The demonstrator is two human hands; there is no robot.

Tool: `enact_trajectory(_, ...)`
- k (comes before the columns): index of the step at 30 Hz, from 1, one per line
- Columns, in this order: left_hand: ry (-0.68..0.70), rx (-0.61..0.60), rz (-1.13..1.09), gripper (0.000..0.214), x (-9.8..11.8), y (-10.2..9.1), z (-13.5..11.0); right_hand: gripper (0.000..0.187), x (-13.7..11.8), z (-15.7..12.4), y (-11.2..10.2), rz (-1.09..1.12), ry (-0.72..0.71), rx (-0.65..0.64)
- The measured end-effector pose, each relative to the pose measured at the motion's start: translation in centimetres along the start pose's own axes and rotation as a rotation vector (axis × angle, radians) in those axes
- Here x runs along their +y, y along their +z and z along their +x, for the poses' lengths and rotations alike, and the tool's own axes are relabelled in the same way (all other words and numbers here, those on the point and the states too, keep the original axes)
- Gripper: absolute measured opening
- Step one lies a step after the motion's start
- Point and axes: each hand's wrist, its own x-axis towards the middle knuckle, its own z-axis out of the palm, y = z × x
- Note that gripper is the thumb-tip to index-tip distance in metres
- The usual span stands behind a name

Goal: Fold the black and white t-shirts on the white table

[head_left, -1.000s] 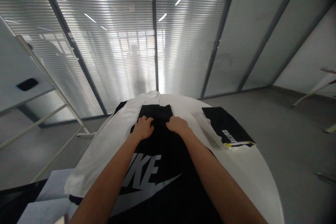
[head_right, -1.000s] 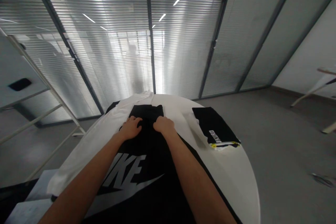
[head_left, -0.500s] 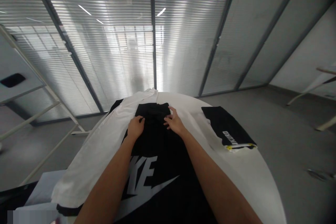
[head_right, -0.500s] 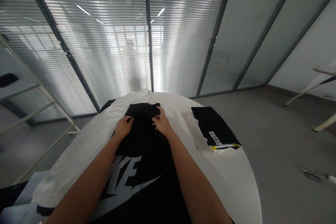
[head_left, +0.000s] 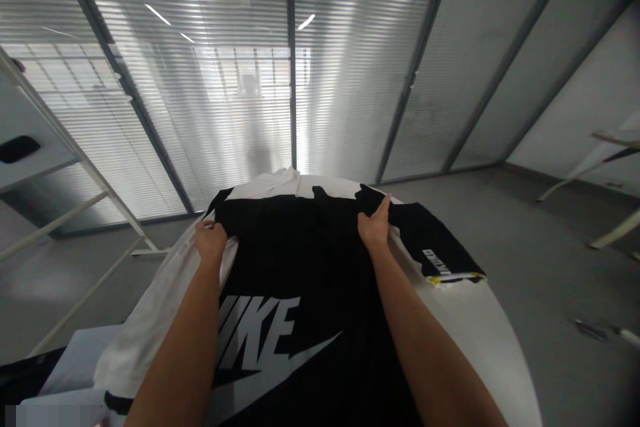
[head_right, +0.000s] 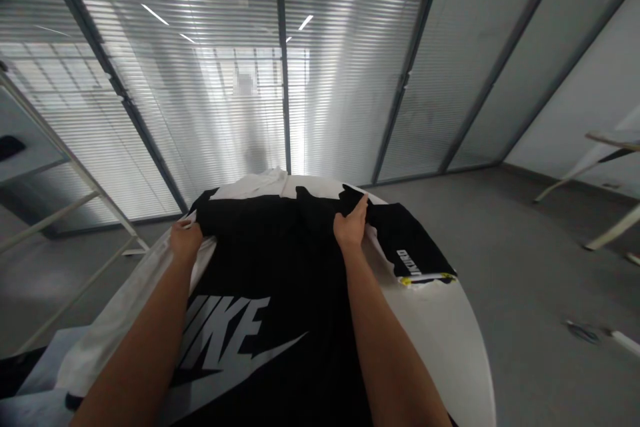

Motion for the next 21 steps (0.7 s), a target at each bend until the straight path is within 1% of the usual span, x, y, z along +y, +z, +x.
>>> enact_trajectory(2, -0.005, 0.006, 0.043, 0.047, 0.6, 0.2, -0.7, 0.07, -1.1, -1.1, 0.4, -0.114, -0.112, -0.058)
enact_trajectory(4, 0.028, -0.025, 0.121, 0.048, 1.4, 0.5, -1.6, 0.055, -2.5, -2.5, 1.2, -0.196, -0.267, -0.188)
enact_trajectory(6, 0.064, -0.06, 0.218, 0.048, 2.2, 0.6, -2.7, 0.051, -3.7, -4.1, 2.1, -0.248, -0.408, -0.348)
enact_trajectory(7, 0.087, -0.07, 0.26, 0.047, 2.5, 0.6, -3.1, 0.051, -4.1, -4.8, 2.5, -0.273, -0.444, -0.416)
enact_trajectory(9, 0.154, -0.077, 0.312, 0.047, 2.9, 0.5, -3.7, 0.053, -4.3, -5.9, 3.2, -0.34, -0.437, -0.53)
enact_trajectory(11, 0.22, -0.104, 0.34, 0.049, 2.9, 0.4, -3.9, 0.059, -3.8, -6.2, 3.5, -0.419, -0.379, -0.611)
enact_trajectory(12, 0.231, -0.128, 0.344, 0.05, 2.9, 0.3, -3.9, 0.061, -3.3, -6.1, 3.5, -0.452, -0.343, -0.63)
enact_trajectory(14, 0.214, -0.192, 0.344, 0.052, 2.5, 0.3, -3.5, 0.063, -2.4, -5.5, 3.2, -0.492, -0.261, -0.627)
enact_trajectory(17, 0.241, -0.267, 0.356, 0.048, 1.9, 0.4, -2.7, 0.062, -1.6, -4.6, 2.8, -0.503, -0.154, -0.562)
enact_trajectory(19, 0.271, -0.273, 0.364, 0.043, 1.6, 0.3, -2.2, 0.059, -1.6, -4.5, 2.7, -0.511, -0.144, -0.504)
enact_trajectory(21, 0.263, -0.246, 0.358, 0.039, 1.6, 0.0, -1.7, 0.056, -2.1, -4.9, 2.8, -0.511, -0.178, -0.45)
